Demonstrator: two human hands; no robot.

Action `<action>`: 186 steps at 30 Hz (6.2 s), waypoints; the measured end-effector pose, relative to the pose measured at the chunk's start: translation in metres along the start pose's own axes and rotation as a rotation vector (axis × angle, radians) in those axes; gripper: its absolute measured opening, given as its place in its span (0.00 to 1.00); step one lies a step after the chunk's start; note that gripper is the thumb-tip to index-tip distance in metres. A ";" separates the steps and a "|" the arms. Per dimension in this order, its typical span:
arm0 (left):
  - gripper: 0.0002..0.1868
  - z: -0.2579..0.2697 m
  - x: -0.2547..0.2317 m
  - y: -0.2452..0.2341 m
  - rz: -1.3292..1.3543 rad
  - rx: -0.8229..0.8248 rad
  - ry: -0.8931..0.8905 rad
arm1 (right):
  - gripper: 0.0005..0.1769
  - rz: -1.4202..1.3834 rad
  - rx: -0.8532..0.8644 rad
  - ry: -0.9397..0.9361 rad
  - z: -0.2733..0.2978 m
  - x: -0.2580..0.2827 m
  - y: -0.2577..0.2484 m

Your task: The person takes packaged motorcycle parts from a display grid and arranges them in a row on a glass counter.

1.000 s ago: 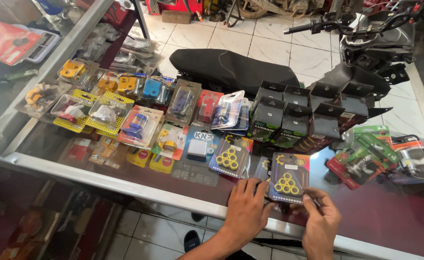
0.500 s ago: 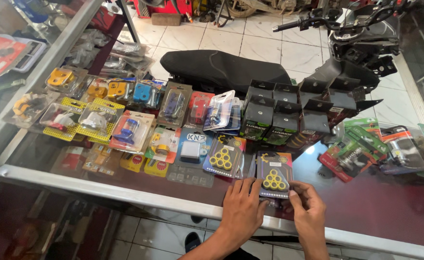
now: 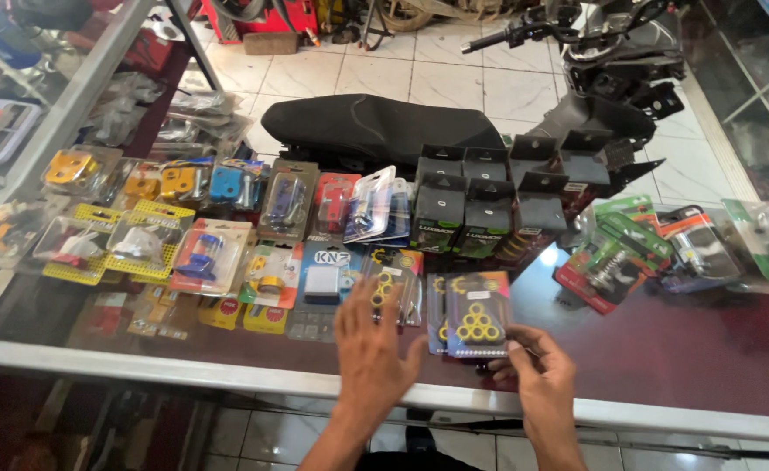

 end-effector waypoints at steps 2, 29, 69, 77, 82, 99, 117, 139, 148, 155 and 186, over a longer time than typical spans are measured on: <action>0.44 -0.005 0.013 -0.002 0.018 0.015 -0.032 | 0.14 0.086 0.036 -0.024 0.000 0.005 0.010; 0.29 -0.012 0.015 0.036 -0.001 0.105 -0.117 | 0.40 1.088 0.167 -0.454 0.005 0.077 0.091; 0.22 0.054 -0.217 0.140 0.477 0.374 0.712 | 0.34 0.954 -0.509 -0.199 0.146 0.064 -0.123; 0.25 0.102 -0.378 0.226 0.503 0.568 0.962 | 0.34 0.927 -0.712 0.021 0.224 0.039 -0.283; 0.26 0.149 -0.466 0.268 0.532 0.702 1.083 | 0.34 0.800 -0.827 0.216 0.288 0.014 -0.367; 0.26 0.260 -0.676 0.420 0.436 1.243 1.319 | 0.34 0.541 -1.274 0.482 0.411 -0.057 -0.552; 0.26 0.198 -0.919 0.532 0.683 1.187 1.472 | 0.33 0.652 -1.475 0.457 0.376 0.024 -0.793; 0.30 0.213 -1.279 0.635 0.913 0.928 1.947 | 0.24 0.727 -1.831 0.152 0.436 0.074 -1.136; 0.26 0.216 -1.412 0.627 1.066 0.869 1.978 | 0.21 0.868 -2.003 0.202 0.478 0.139 -1.210; 0.26 0.244 -1.515 0.594 1.447 0.856 2.006 | 0.20 1.053 -2.198 0.227 0.508 0.207 -1.266; 0.17 0.363 -1.949 0.533 1.938 1.527 1.658 | 0.28 0.720 -2.636 0.114 0.735 0.321 -1.554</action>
Point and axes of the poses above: each hand's wrist, its own z-axis away from the middle knuckle, its own y-axis out of the palm, x = y × z, the point moved 10 cm from there along -z, towards the middle knuckle, and after that the axes turned 10 degrees about x, right-handed, at the moved point
